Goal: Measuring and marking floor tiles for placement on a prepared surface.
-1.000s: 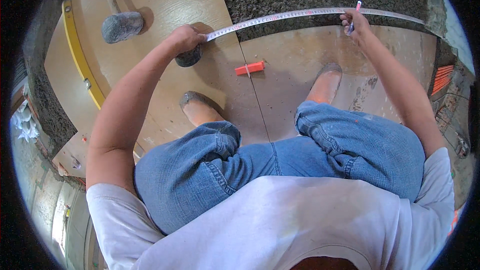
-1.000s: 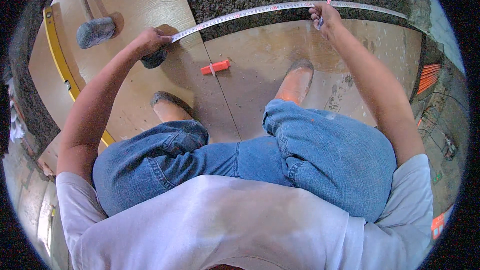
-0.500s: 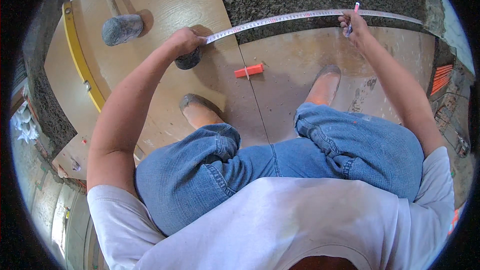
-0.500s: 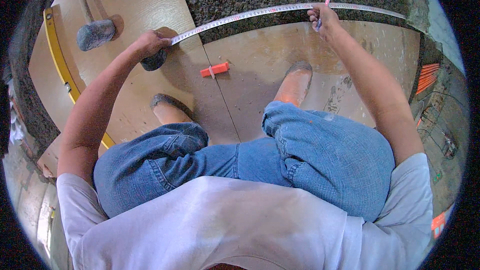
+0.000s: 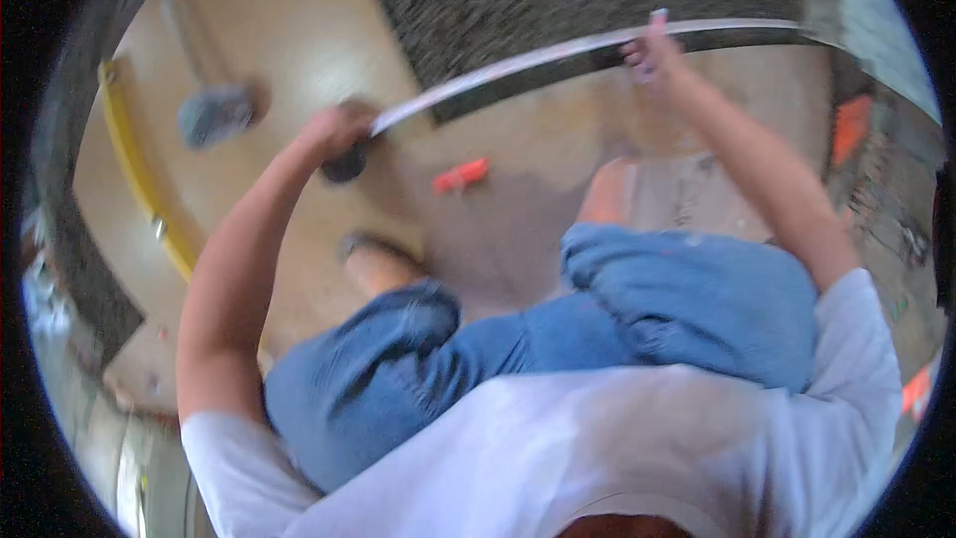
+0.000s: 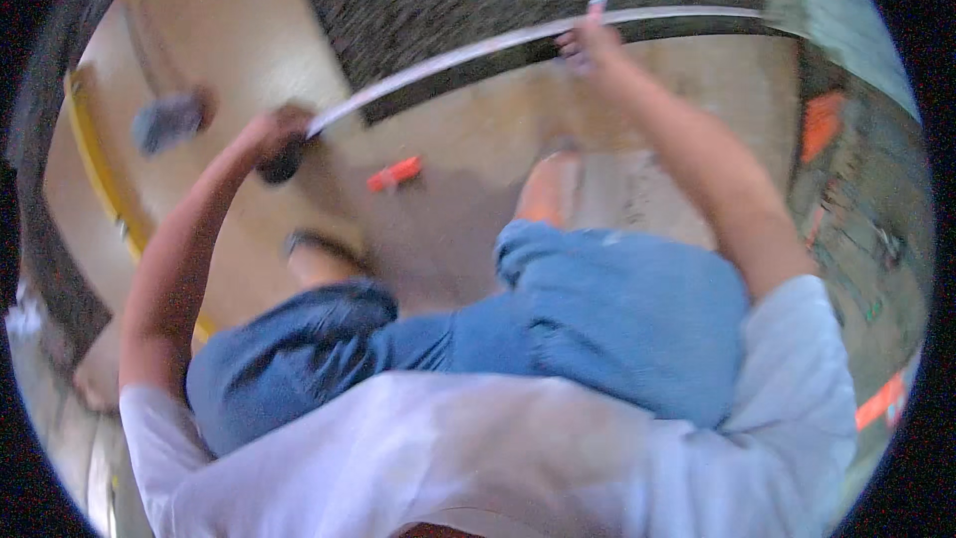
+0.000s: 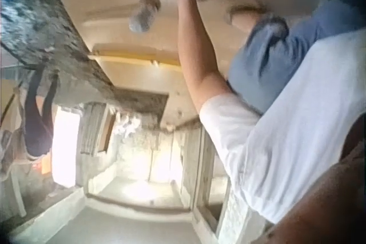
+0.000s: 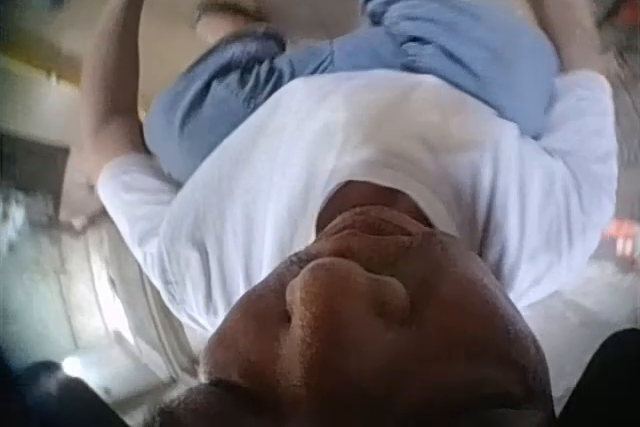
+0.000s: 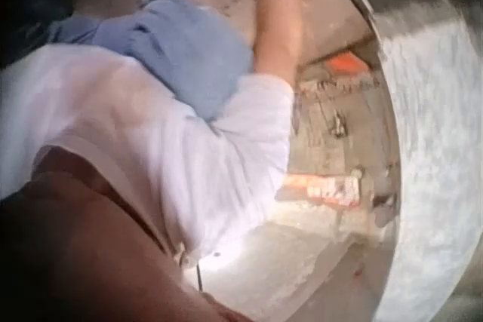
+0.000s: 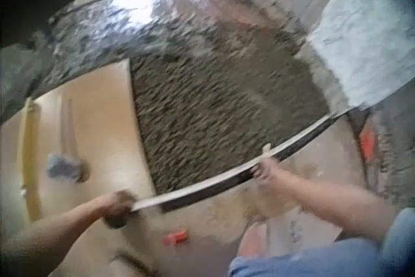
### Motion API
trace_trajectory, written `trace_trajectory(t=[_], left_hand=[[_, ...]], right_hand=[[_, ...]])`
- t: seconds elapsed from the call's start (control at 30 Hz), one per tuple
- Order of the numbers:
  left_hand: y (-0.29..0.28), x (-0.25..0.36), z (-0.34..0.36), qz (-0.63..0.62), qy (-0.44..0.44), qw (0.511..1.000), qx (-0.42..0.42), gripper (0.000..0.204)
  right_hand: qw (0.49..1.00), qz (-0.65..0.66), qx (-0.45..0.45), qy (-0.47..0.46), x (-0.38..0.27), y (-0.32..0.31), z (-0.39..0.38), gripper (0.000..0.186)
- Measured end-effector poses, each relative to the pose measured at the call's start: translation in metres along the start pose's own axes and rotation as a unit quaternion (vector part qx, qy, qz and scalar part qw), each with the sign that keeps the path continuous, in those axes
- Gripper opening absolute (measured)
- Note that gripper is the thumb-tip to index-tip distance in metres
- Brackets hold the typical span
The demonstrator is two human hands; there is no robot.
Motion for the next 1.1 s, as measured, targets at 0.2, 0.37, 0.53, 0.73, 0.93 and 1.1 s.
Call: trace_trajectory(t=[0.2,0.37,0.53,0.73,0.93,1.1], left_hand=[[-0.017,0.029,0.008,-0.208,-0.16,0.965,0.02,0.027],[-0.033,0.036,-0.003,-0.143,-0.274,0.951,-0.012,0.028],[-0.027,0.024,-0.009,-0.174,-0.311,0.934,-0.008,0.028],[-0.062,0.055,-0.006,-0.338,-0.24,0.91,-0.02,0.016],[-0.117,0.023,0.004,-0.26,-0.199,0.94,0.102,0.009],[-0.166,-0.009,0.026,-0.222,-0.166,0.943,0.183,0.01]], right_hand=[[0.989,0.068,0.104,0.085,0.007,-0.014,-0.011,0.024],[0.989,0.092,0.073,0.086,-0.001,-0.003,-0.013,0.014],[0.985,0.113,0.087,0.098,0.0,0.001,-0.013,0.013],[0.99,0.109,0.054,0.067,-0.023,0.006,-0.011,0.014],[0.984,0.177,-0.001,0.025,-0.087,0.052,-0.005,0.014],[0.977,0.211,-0.033,-0.008,-0.152,0.096,0.019,0.015]])
Point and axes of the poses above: each hand's wrist, its own z-axis towards the middle knuckle, its own y-axis out of the palm, x = y × z, the point moved 6 cm from there along z, towards the middle knuckle, and after that the axes turned 8 degrees about x, right-handed, at the moved point
